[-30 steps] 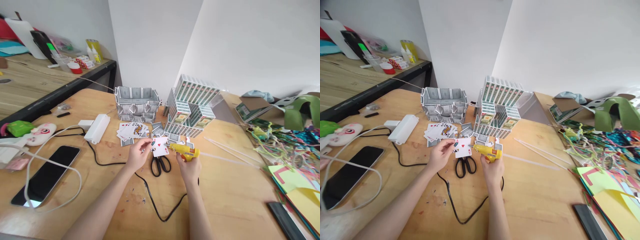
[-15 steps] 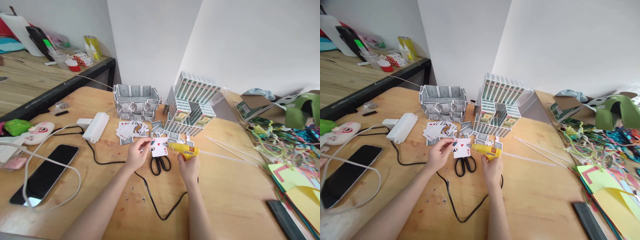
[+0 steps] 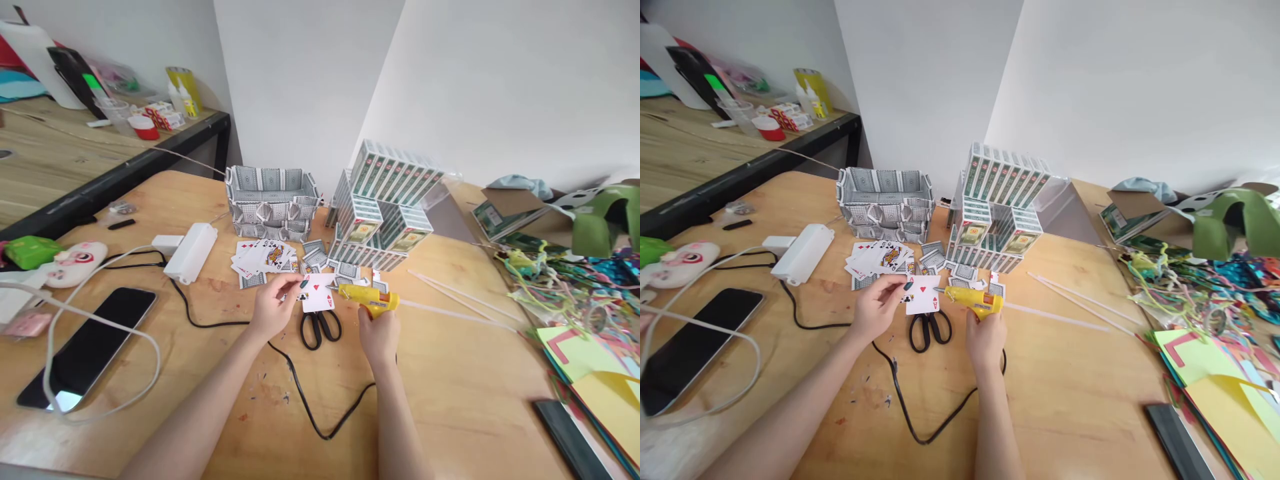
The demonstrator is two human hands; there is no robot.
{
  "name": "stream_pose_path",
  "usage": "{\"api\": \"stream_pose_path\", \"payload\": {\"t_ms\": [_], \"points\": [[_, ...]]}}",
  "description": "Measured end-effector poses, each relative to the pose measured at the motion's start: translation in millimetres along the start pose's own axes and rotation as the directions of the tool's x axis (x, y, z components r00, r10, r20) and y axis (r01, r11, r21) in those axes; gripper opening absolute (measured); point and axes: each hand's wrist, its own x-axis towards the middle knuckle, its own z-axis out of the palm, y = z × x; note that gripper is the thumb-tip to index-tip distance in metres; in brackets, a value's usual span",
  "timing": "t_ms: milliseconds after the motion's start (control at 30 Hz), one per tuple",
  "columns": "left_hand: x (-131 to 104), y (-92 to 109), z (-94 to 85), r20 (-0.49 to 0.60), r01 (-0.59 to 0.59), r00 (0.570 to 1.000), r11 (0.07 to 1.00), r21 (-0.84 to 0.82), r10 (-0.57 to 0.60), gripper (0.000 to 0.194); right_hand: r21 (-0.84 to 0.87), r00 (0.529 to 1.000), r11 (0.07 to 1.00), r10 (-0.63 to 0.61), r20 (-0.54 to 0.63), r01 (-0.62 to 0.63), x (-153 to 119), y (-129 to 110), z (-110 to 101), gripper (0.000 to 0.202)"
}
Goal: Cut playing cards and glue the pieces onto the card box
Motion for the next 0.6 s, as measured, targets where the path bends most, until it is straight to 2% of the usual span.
{"api": "stream_pose_path", "payload": {"t_ms": [433, 600], "points": [[0.6, 1.8, -0.1, -0.010, 0.036, 0.999, 0.999, -0.004, -0.036, 0.014, -0.053, 1.000, 0.999, -0.010, 0.022, 0.011, 0.3, 0.9, -0.9, 0.027], [0.9, 3.4, -0.8, -0.011, 0.047, 0.999, 0.999, -0.002, -0.047, 0.014, -0.045, 1.000, 0.999, -0.013, -0.014, 0.013, -1.5, 0.5, -2.1, 0.030]]}}
